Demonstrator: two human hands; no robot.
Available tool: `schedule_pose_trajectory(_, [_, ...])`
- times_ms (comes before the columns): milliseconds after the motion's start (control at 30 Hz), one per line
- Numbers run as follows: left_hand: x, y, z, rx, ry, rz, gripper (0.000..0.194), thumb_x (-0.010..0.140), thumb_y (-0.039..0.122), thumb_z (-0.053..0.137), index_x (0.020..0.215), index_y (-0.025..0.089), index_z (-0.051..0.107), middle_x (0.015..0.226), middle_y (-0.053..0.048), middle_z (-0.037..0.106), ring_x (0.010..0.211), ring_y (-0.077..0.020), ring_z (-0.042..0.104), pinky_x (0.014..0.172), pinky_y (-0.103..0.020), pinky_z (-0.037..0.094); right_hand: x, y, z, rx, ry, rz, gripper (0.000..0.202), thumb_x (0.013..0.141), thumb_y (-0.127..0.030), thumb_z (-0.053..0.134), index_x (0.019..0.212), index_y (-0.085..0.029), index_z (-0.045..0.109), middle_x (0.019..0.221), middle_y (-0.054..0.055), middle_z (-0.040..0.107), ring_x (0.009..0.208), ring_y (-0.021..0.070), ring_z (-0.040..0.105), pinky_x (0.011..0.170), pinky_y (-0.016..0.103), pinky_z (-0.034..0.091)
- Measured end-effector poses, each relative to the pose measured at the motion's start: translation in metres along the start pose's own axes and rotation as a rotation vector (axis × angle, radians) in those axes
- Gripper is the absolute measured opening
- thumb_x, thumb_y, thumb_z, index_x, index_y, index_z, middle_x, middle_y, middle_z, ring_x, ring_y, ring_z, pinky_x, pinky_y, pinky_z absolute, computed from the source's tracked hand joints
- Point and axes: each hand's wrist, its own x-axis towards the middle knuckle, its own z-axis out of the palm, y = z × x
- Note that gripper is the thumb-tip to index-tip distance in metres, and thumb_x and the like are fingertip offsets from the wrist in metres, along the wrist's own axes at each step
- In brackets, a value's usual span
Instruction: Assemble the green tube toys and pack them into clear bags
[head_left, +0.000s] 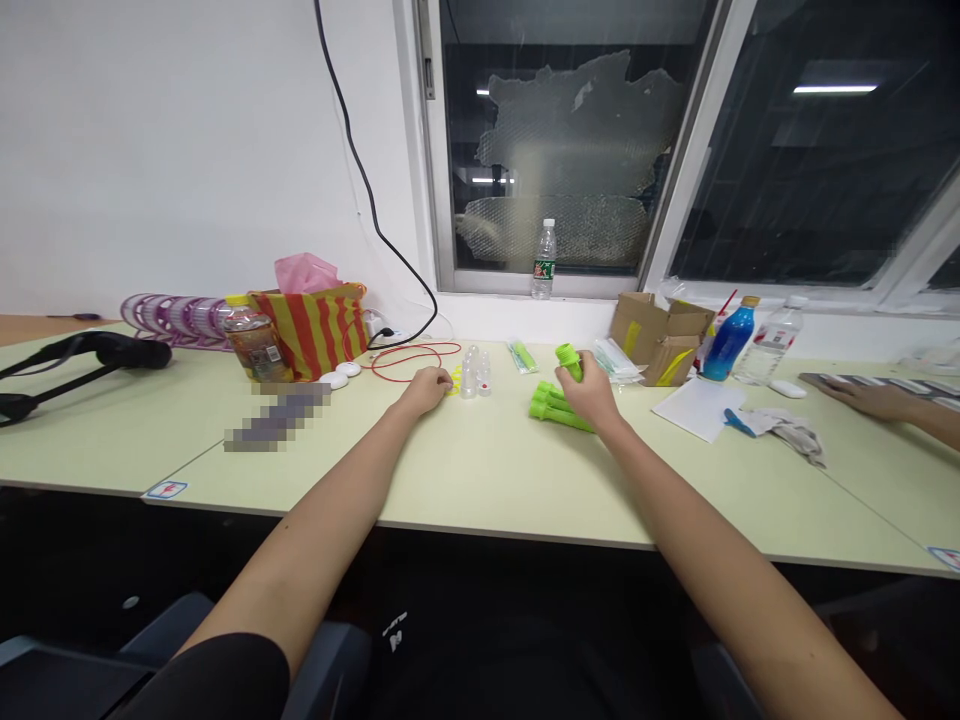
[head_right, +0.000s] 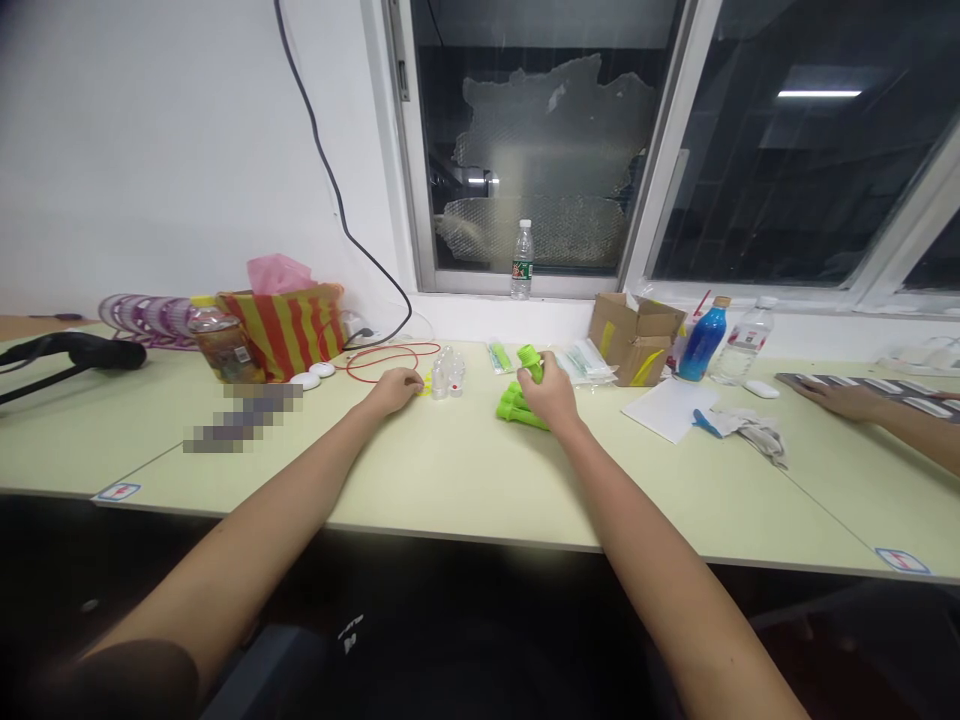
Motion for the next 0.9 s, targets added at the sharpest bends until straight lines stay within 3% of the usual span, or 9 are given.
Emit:
schedule_pose_trajectory(100, [0.0,-0.002,0.0,-0.027,0.084,-0.09,0.017,0.079,0.013,0.054,0.086,0.016,0.07,0.094,-0.008,0.071,0.089,-0.0199,0.061,0.084,-0.03,0.046,0.012,0.018,-0.008,-0.033,0.024,0.066,0.041,0.09,-0.031,0.039,0.127,-0.014,0.044,0.089,0.007,0.063,0.078,0.0227,0.055,0.068,0.031,0.038])
schedule_pose_trajectory(300, [0.002,-0.009,0.002,-0.065,0.225,-0.288,0.028,0.072,0.002,0.049,0.089,0.013,0.068,0.1,-0.011,0.07,0.095,-0.0204,0.062,0.086,-0.03,0.046,0.031,0.066,-0.01,-0.36,-0.163,0.166,0.041,0.088,-0.016,0.045,0.125,-0.007,0.059,0.123,0.021,0.062,0.111,0.0277,0.057,0.09,0.034,0.04])
schedule_pose_trajectory(400, [0.003,-0.009,0.002,-0.09,0.242,-0.332,0.029,0.069,0.001,0.05,0.088,0.014,0.068,0.099,-0.01,0.071,0.094,-0.02,0.063,0.085,-0.029,0.046,0.034,0.08,-0.001,-0.371,-0.265,0.186,0.039,0.087,-0.019,0.054,0.123,-0.011,0.067,0.12,0.018,0.067,0.112,0.0279,0.06,0.093,0.033,0.041])
schedule_pose_trajectory(633, [0.002,-0.007,0.0,-0.111,0.251,-0.35,0.028,0.068,0.002,0.052,0.086,0.016,0.068,0.098,-0.009,0.071,0.096,-0.0203,0.063,0.085,-0.028,0.045,0.037,0.085,0.016,-0.31,-0.283,0.187,0.041,0.083,-0.03,0.065,0.12,-0.015,0.071,0.116,0.013,0.072,0.109,0.025,0.064,0.093,0.03,0.044])
schedule_pose_trajectory(900, [0.002,-0.007,-0.001,-0.12,0.254,-0.356,0.026,0.068,0.003,0.052,0.084,0.016,0.068,0.099,-0.009,0.072,0.096,-0.0206,0.063,0.085,-0.029,0.045,0.038,0.082,0.017,-0.248,-0.309,0.176,0.028,0.088,-0.025,0.054,0.099,-0.017,0.078,0.105,0.006,0.075,0.101,0.0194,0.066,0.085,0.024,0.044])
